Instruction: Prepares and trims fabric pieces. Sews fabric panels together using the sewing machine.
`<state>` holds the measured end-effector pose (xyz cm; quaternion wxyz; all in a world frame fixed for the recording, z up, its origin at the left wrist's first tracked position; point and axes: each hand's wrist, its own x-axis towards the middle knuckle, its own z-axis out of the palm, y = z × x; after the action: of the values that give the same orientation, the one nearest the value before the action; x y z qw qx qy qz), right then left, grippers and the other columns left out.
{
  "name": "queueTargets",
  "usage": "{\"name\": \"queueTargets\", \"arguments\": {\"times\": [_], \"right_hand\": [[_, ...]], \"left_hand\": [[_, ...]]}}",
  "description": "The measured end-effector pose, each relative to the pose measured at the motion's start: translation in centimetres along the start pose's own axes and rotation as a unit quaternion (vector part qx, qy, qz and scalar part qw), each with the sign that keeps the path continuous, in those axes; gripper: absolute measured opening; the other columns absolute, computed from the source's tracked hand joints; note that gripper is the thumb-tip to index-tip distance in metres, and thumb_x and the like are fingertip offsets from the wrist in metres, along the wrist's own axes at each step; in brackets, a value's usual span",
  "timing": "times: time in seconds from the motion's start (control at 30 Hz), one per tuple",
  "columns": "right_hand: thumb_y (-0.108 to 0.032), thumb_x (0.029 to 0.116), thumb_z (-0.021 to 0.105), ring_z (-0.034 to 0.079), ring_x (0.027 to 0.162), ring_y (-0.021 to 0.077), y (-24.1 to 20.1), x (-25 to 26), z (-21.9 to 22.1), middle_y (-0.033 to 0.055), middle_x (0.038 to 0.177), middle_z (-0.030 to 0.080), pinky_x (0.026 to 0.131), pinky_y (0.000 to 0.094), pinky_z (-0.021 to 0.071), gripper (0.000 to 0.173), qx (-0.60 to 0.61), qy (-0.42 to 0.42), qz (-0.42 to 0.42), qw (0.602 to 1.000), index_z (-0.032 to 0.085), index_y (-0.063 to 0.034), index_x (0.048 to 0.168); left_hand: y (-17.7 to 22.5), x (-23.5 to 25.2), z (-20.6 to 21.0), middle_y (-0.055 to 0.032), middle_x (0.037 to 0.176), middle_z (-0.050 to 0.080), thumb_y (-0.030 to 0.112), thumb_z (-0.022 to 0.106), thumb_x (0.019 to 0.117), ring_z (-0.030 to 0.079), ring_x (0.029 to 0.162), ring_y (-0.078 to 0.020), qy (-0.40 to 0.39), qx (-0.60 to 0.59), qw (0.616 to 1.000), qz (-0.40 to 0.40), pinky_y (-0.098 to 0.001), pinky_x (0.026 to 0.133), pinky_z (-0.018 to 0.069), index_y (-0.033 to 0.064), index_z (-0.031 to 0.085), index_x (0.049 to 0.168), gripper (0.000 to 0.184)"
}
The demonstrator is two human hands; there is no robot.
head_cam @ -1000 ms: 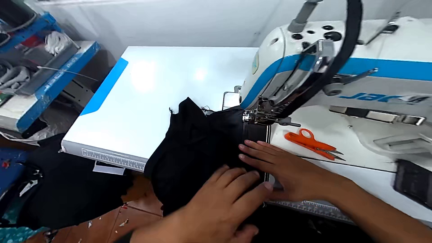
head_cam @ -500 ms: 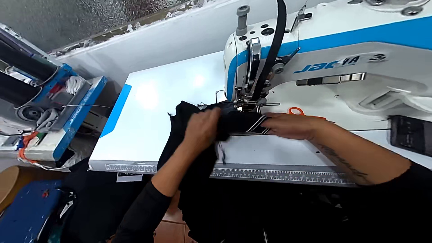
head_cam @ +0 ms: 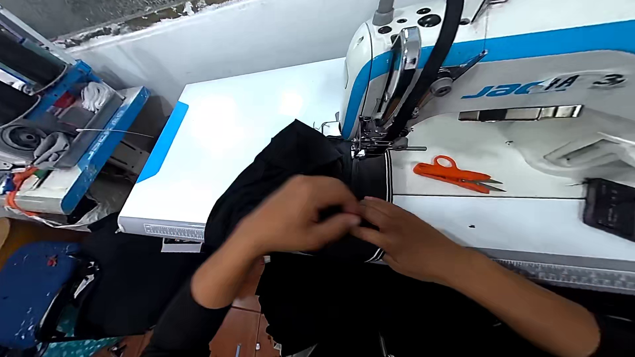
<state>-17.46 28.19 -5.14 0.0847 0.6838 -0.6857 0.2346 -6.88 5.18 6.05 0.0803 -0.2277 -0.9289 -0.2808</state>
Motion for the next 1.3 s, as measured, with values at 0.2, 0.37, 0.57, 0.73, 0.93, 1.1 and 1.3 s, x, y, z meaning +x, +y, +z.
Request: {"name": "queueTargets", "arguments": {"times": [0.2,0.37,0.57,0.73,0.93,1.1,1.3], "right_hand": [[-0.024,0.1005,0.038,0.052,0.141,0.0167,1.8,-1.9,-1.6,-0.0044,0.14,0.066,0.119,0.0444,0.0383,0.045,0.082,-0.077,0.005,0.994,0.071,-0.0174,0.131],[-0.024,0.105,0.034,0.053,0.14,0.0183,3.3,-2.5,-2.2,-0.0014,0.143,0.064,0.117,0.0395,0.0398,0.045,0.106,-0.09,-0.018,0.99,0.069,-0.015,0.132],[-0.025,0.1056,0.033,0.052,0.14,0.013,4.8,-1.5,-2.2,-0.0065,0.139,0.066,0.118,0.0366,0.0397,0.045,0.097,-0.087,0.01,0.991,0.071,-0.0192,0.13],[-0.028,0.1053,0.036,0.053,0.138,0.0099,6.5,-0.1,-2.2,-0.007,0.135,0.069,0.118,0.0348,0.0401,0.044,0.103,-0.077,0.022,0.991,0.074,-0.0182,0.125],[-0.029,0.1042,0.04,0.06,0.132,0.0159,7.9,1.8,-2.3,-0.0021,0.128,0.072,0.115,0.04,0.0451,0.043,0.094,-0.041,0.059,0.993,0.076,-0.013,0.12],[-0.013,0.0839,0.062,0.075,0.104,0.0322,5.9,3.9,-0.9,0.0114,0.1,0.078,0.088,0.0541,0.0585,0.018,0.009,0.068,0.153,0.986,0.078,-0.0043,0.088],[-0.019,0.1055,0.046,0.055,0.136,0.0227,4.2,5.1,-5.0,0.0131,0.139,0.065,0.116,0.0448,0.0386,0.039,0.233,-0.086,0.294,0.923,0.066,-0.0033,0.135]], "left_hand": [[-5.4,0.3,8.3,0.0001,0.159,0.049,0.036,0.046,0.1071,0.038,0.151,-0.0287,-0.005,0.148,0.978,-0.145,-0.077,0.11,0.0285,0.0201,0.058,0.147,0.045],[-5.5,0.1,9.4,0.0003,0.157,0.05,0.04,0.041,0.1068,0.041,0.149,-0.03,0.016,0.177,0.971,-0.162,-0.0775,0.107,0.0302,0.0235,0.06,0.146,0.046],[-7.1,1.7,9.0,0.0002,0.157,0.05,0.039,0.041,0.1068,0.04,0.15,-0.0313,0.024,0.173,0.969,-0.173,-0.0785,0.107,0.0292,0.0221,0.06,0.146,0.047],[-9.0,3.3,8.3,-0.0012,0.158,0.05,0.037,0.041,0.1066,0.04,0.15,-0.0327,0.023,0.163,0.971,-0.173,-0.0804,0.106,0.0275,0.0203,0.06,0.145,0.046],[-11.4,5.5,7.2,-0.0037,0.153,0.055,0.03,0.041,0.1064,0.041,0.149,-0.0328,0.029,0.171,0.971,-0.165,-0.0774,0.107,0.0282,0.0186,0.063,0.141,0.043],[-4.6,2.1,7.5,-0.0124,0.094,0.073,0.012,0.048,0.0945,0.069,0.09,-0.0257,0.325,0.129,0.937,0.018,-0.0429,0.081,0.0541,0.0023,0.074,0.098,0.029],[-2.0,-4.8,10.1,-0.0168,0.12,0.071,0.034,0.068,0.0895,0.069,0.111,-0.0329,0.207,0.118,0.947,-0.215,-0.0555,0.094,0.0552,0.0025,0.064,0.132,0.053]]}}
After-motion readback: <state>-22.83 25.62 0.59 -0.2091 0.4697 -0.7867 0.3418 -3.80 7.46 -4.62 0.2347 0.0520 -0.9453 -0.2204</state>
